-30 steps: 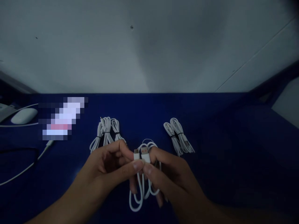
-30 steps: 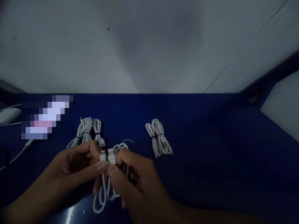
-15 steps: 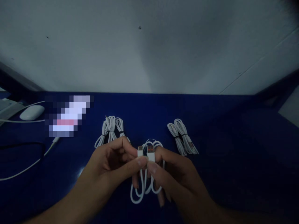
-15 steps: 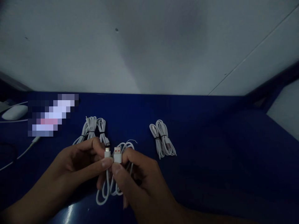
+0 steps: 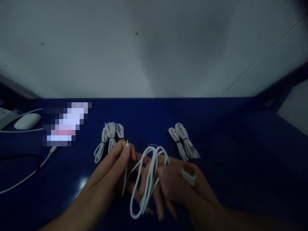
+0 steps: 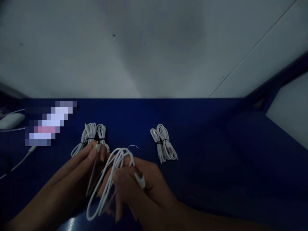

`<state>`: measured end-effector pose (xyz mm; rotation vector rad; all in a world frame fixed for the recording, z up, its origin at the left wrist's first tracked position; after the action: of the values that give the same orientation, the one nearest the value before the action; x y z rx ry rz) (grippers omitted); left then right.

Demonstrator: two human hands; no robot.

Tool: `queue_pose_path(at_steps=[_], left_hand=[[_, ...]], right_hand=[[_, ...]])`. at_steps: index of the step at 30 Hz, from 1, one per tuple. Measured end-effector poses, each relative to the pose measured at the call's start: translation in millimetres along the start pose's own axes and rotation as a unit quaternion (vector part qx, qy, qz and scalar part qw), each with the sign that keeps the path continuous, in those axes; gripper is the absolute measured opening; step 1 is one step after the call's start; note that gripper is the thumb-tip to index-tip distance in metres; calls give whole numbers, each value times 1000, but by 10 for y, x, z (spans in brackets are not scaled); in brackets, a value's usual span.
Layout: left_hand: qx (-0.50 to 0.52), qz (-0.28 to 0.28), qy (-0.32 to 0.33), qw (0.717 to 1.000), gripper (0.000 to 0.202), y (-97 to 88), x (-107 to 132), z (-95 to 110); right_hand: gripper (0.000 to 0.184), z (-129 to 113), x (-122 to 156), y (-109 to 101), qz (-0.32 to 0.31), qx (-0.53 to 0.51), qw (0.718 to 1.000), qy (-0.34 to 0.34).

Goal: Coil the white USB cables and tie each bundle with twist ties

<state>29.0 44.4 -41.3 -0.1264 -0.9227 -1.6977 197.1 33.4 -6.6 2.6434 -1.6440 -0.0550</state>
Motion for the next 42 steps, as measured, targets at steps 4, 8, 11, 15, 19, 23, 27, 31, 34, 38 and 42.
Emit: queue_pose_path(at_steps=[4,8,11,15,19,23,27,31,34,38,42], left_hand=[[8,-40,-55,998,42,141,-7,-10],[23,-86,-107,990,33,217,20,-41],[37,-97,-120,987,41,179,46,-102],[78,-153,-165,971,53,250,116,-230],[170,-203,-213,940,57,402,211,-321],[188,-233,-221,928,71,472,236,-326],[149,-258,-209,931,72,454,182,-230],[148,-298,-165,929,56,468,97,-39],[120,-290,-118,942,60,429,0,68],[108,-238,-85,961,61,319,-119,134],[132,-190,-60,971,57,255,-187,174]], right_hand=[[57,-29,17,-29,15,12,1000,-14],[67,-152,-23,25,-28,-5,1000,-9],[65,-267,-12,59,-57,3,998,16],[62,-250,75,17,-35,15,997,72],[62,-79,150,-8,-44,1,993,108],[43,-53,180,25,-93,22,991,96],[37,-215,171,-11,-69,72,993,63],[53,-256,99,-69,-49,78,990,103],[54,-352,-31,-130,-30,96,995,13],[51,-304,-115,-345,115,56,991,-25],[51,-334,-40,-549,278,6,958,-65]])
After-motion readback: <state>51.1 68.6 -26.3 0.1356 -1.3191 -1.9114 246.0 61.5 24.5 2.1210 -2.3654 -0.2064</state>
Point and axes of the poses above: each hand's wrist, its own x-axis away from the middle knuckle, its own y-axis out of the palm, z = x × y, the point moved 7 cm from there along -x, towards the middle knuckle, and after that the axes turned 10 degrees about x, right-handed, at the moved point
